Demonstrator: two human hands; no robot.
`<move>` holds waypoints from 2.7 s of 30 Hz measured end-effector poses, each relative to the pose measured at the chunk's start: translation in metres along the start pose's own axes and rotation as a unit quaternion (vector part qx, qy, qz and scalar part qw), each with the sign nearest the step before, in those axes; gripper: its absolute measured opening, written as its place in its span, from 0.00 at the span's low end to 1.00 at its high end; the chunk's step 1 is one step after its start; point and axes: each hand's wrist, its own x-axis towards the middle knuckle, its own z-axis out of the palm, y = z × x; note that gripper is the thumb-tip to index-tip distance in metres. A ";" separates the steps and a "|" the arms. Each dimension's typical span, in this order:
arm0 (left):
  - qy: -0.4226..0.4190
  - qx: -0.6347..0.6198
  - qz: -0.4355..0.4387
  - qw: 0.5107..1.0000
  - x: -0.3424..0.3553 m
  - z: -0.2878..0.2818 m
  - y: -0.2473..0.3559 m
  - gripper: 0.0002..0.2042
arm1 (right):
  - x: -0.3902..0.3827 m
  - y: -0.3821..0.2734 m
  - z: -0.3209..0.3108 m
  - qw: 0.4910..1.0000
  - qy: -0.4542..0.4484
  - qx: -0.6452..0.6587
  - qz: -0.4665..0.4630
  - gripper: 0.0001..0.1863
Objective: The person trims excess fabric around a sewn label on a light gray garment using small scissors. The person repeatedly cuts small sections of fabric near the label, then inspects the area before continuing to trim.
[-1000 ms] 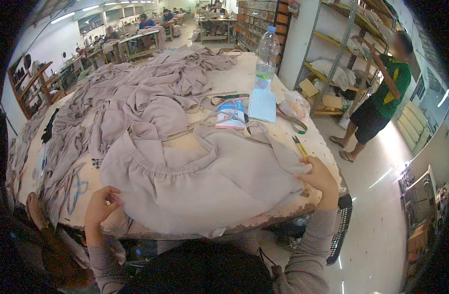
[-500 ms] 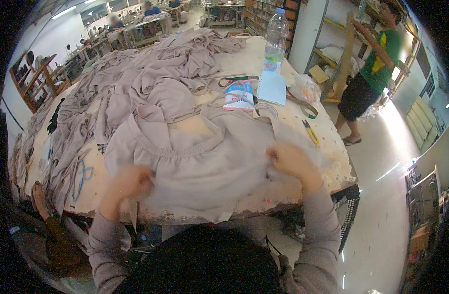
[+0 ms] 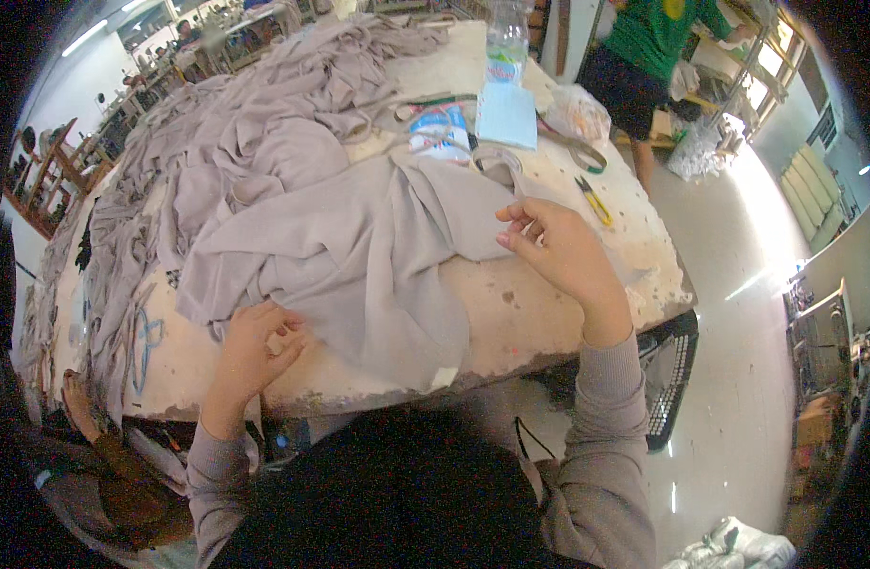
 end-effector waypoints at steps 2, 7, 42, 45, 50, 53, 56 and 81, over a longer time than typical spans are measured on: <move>-0.026 0.008 0.036 0.999 0.000 0.014 0.010 0.11 | -0.010 0.005 0.001 1.000 -0.004 0.012 0.014 0.15; -0.051 -0.087 0.142 0.985 0.008 0.060 0.056 0.14 | -0.020 0.018 0.010 1.000 -0.007 0.028 0.005 0.15; 0.270 -0.034 -0.110 0.956 -0.026 -0.035 -0.013 0.13 | -0.018 -0.041 0.072 0.879 -0.391 0.170 -0.213 0.13; 0.246 -0.030 -0.051 0.968 -0.013 -0.023 -0.006 0.15 | -0.025 -0.057 0.073 0.868 -0.417 0.180 -0.199 0.13; 0.141 -0.060 -0.003 0.988 0.018 0.022 0.008 0.16 | 0.016 -0.010 0.067 0.991 -0.124 0.022 -0.048 0.13; 0.014 -0.022 -0.003 1.000 0.046 0.046 0.012 0.17 | 0.028 0.024 0.069 0.973 0.024 -0.174 -0.151 0.11; 0.071 0.011 0.021 0.997 0.066 0.040 -0.014 0.19 | 0.023 0.042 0.061 0.948 0.027 -0.275 -0.155 0.14; -0.016 0.085 0.000 0.996 0.072 0.062 -0.028 0.39 | 0.046 -0.002 0.102 0.917 0.068 -0.261 -0.293 0.20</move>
